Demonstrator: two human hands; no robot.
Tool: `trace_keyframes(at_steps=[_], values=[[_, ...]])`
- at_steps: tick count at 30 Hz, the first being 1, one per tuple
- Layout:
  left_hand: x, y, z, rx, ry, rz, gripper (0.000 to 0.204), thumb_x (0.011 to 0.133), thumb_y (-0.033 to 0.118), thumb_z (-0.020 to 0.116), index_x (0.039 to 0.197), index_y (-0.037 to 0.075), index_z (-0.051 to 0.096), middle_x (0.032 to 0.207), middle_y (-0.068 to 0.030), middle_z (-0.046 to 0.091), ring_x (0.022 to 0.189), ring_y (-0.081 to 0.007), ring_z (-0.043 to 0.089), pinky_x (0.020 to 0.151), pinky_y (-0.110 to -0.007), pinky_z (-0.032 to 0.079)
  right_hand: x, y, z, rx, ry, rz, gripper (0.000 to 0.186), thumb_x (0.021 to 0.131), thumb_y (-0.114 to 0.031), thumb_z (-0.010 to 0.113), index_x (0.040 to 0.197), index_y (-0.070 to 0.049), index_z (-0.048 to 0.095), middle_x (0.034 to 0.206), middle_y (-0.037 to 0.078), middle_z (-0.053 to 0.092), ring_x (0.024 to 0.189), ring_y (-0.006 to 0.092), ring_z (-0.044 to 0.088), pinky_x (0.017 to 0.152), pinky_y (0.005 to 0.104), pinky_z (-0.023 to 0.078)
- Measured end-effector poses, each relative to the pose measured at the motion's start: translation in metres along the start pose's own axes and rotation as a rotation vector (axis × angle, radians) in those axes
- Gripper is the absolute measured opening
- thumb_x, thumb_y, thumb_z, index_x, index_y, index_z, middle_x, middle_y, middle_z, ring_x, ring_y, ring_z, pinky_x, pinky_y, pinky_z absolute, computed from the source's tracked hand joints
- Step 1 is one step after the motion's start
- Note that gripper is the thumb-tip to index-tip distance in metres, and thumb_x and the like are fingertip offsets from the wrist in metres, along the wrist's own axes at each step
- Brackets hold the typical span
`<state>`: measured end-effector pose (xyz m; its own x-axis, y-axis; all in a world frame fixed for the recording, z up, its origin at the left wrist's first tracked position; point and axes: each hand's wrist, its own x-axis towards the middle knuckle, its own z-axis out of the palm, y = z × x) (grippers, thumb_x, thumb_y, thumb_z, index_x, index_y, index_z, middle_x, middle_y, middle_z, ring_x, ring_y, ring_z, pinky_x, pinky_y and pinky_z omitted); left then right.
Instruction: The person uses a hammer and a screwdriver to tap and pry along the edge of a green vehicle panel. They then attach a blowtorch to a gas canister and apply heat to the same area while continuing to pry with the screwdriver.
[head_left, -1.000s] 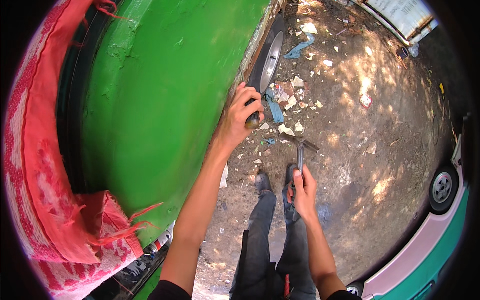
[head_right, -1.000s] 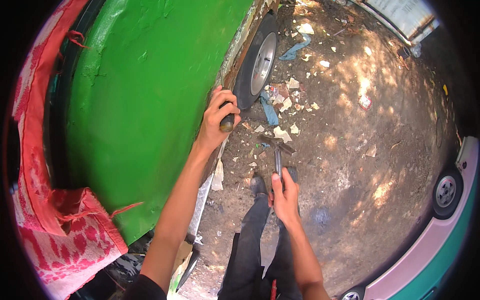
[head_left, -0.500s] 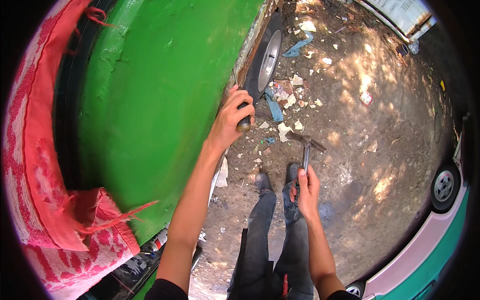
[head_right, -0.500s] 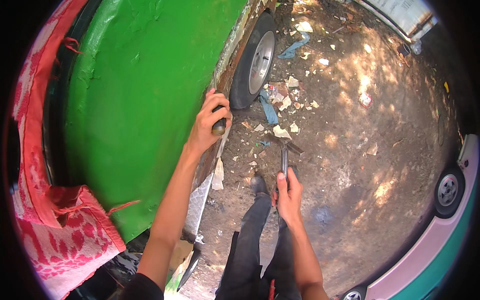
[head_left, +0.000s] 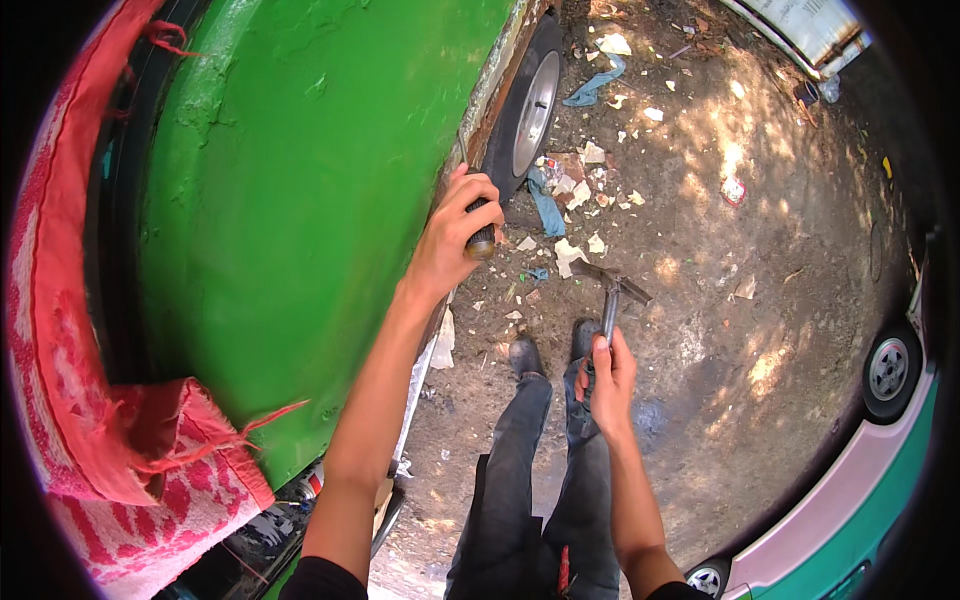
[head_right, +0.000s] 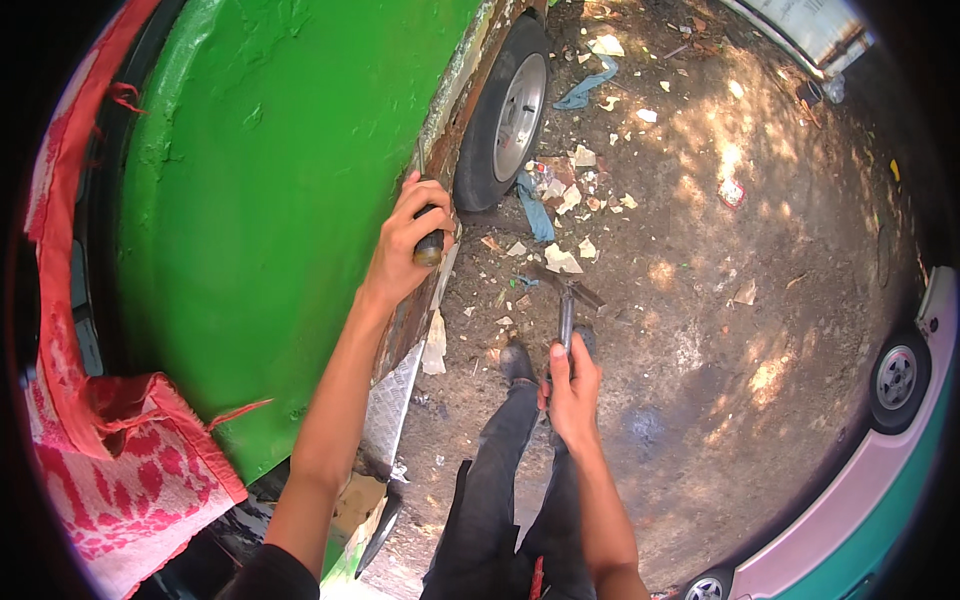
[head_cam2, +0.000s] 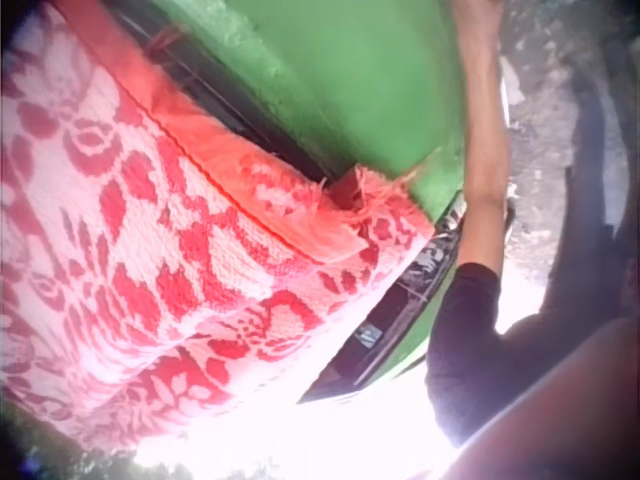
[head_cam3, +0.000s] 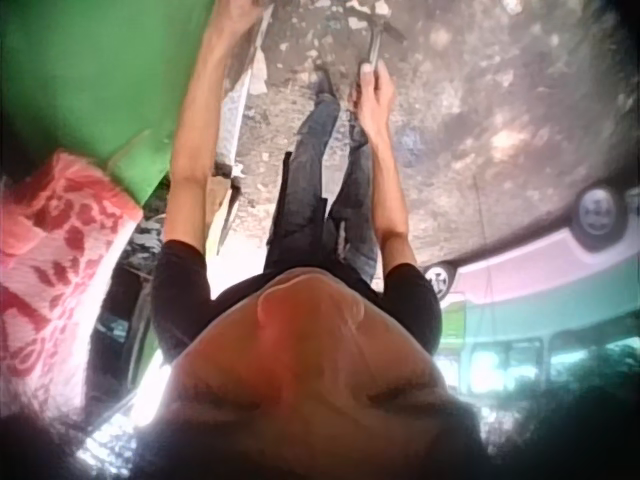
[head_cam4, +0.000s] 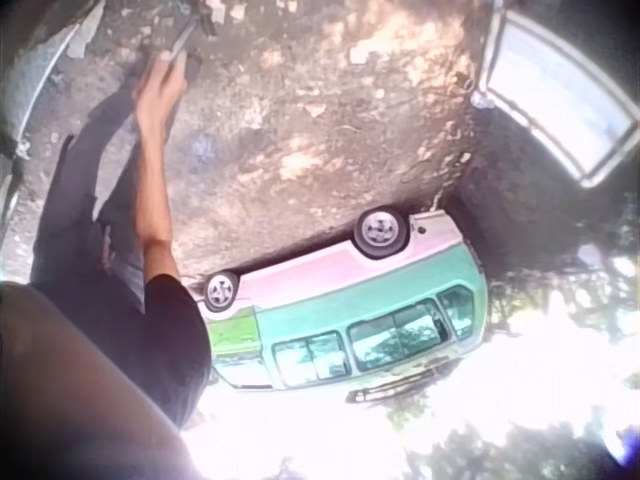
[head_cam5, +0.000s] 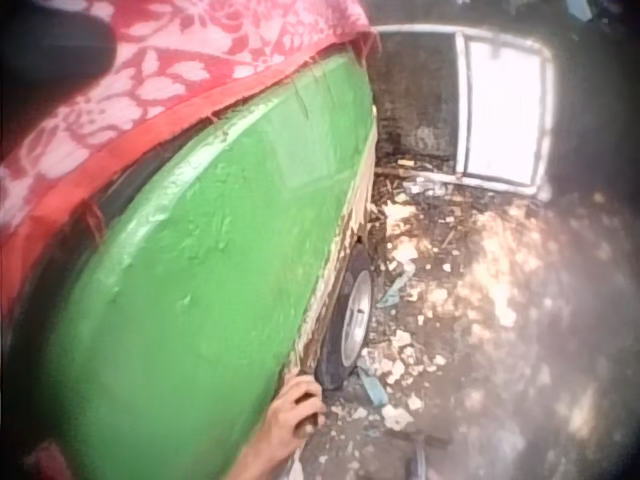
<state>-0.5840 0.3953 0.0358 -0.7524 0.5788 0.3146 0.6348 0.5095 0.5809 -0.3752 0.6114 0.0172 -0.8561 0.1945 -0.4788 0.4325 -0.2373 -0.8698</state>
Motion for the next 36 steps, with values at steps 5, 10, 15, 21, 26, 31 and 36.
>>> trace_keyframes(at_steps=[5, 10, 15, 21, 26, 31, 36], values=[[-0.02, 0.039, 0.03, -0.19, 0.3, -0.232, 0.025, 0.074, -0.001, 0.085, 0.094, 0.008, 0.071, 0.119, -0.0109, 0.048, 0.117, -0.0331, 0.058, 0.106, -0.051, 0.047, 0.01, 0.004, 0.013, 0.108, 0.014, 0.012, 0.032, 0.112, -0.034, 0.044, 0.102, -0.006, 0.054, 0.066, -0.001, 0.047, 0.049, 0.0085, 0.05, 0.042, 0.0267, 0.042], [-0.041, 0.044, 0.049, -0.206, 0.489, -0.469, 0.025, 0.077, 0.009, 0.09, 0.094, 0.005, 0.072, 0.111, -0.0107, 0.052, 0.109, -0.0295, 0.06, 0.099, -0.043, 0.049, 0.043, -0.013, 0.032, 0.217, -0.068, 0.099, 0.031, 0.112, -0.035, 0.039, 0.112, -0.008, 0.053, 0.067, 0.001, 0.049, 0.049, 0.0104, 0.051, 0.041, 0.026, 0.039], [-0.045, 0.056, 0.083, -0.968, 0.948, -0.776, 0.019, 0.089, 0.008, 0.082, 0.099, 0.001, 0.067, 0.115, -0.0083, 0.06, 0.106, -0.0226, 0.066, 0.086, -0.034, 0.055, 0.069, -0.01, 0.04, 0.526, -0.235, 0.196, 0.022, 0.113, -0.026, 0.041, 0.118, -0.008, 0.051, 0.11, 0.012, 0.061, 0.107, 0.0259, 0.066, 0.081, 0.0434, 0.062], [-0.063, 0.085, 0.112, -1.434, 0.921, -1.104, 0.029, 0.091, 0.01, 0.08, 0.114, 0.001, 0.065, 0.118, -0.0084, 0.066, 0.081, -0.0176, 0.069, 0.066, -0.029, 0.058, 0.088, -0.002, 0.046, 0.545, -0.22, 0.203, 0.023, 0.113, -0.024, 0.043, 0.122, -0.006, 0.053, 0.133, 0.012, 0.058, 0.116, 0.025, 0.063, 0.096, 0.0399, 0.056], [-0.067, 0.094, 0.121, -1.048, 0.698, -1.115, 0.02, 0.095, 0.003, 0.074, 0.112, -0.001, 0.065, 0.111, -0.0075, 0.065, 0.102, -0.0132, 0.063, 0.083, -0.027, 0.053, 0.095, -0.02, 0.054, 0.533, -0.197, 0.169, 0.023, 0.113, -0.026, 0.045, 0.118, -0.006, 0.057, 0.126, 0.007, 0.059, 0.108, 0.0157, 0.062, 0.093, 0.0316, 0.052], [-0.054, 0.097, 0.114, -0.891, 0.517, -1.065, 0.024, 0.105, 0.017, 0.061, 0.126, 0.006, 0.063, 0.119, -0.0103, 0.063, 0.111, -0.0212, 0.06, 0.096, -0.033, 0.047, 0.107, -0.023, 0.05, 0.443, -0.228, 0.133, 0.023, 0.113, -0.026, 0.045, 0.117, -0.008, 0.059, 0.106, 0.0, 0.061, 0.091, 0.0067, 0.057, 0.077, 0.026, 0.048], [-0.038, 0.104, 0.108, -0.463, 0.291, -0.992, 0.039, 0.107, 0.033, 0.054, 0.14, 0.011, 0.056, 0.131, -0.0175, 0.052, 0.123, -0.0358, 0.056, 0.103, -0.045, 0.046, 0.11, -0.021, 0.06, 0.396, -0.188, 0.094, 0.032, 0.113, -0.025, 0.045, 0.133, -0.004, 0.059, 0.108, 0.001, 0.063, 0.085, 0.0072, 0.056, 0.074, 0.0257, 0.05]])
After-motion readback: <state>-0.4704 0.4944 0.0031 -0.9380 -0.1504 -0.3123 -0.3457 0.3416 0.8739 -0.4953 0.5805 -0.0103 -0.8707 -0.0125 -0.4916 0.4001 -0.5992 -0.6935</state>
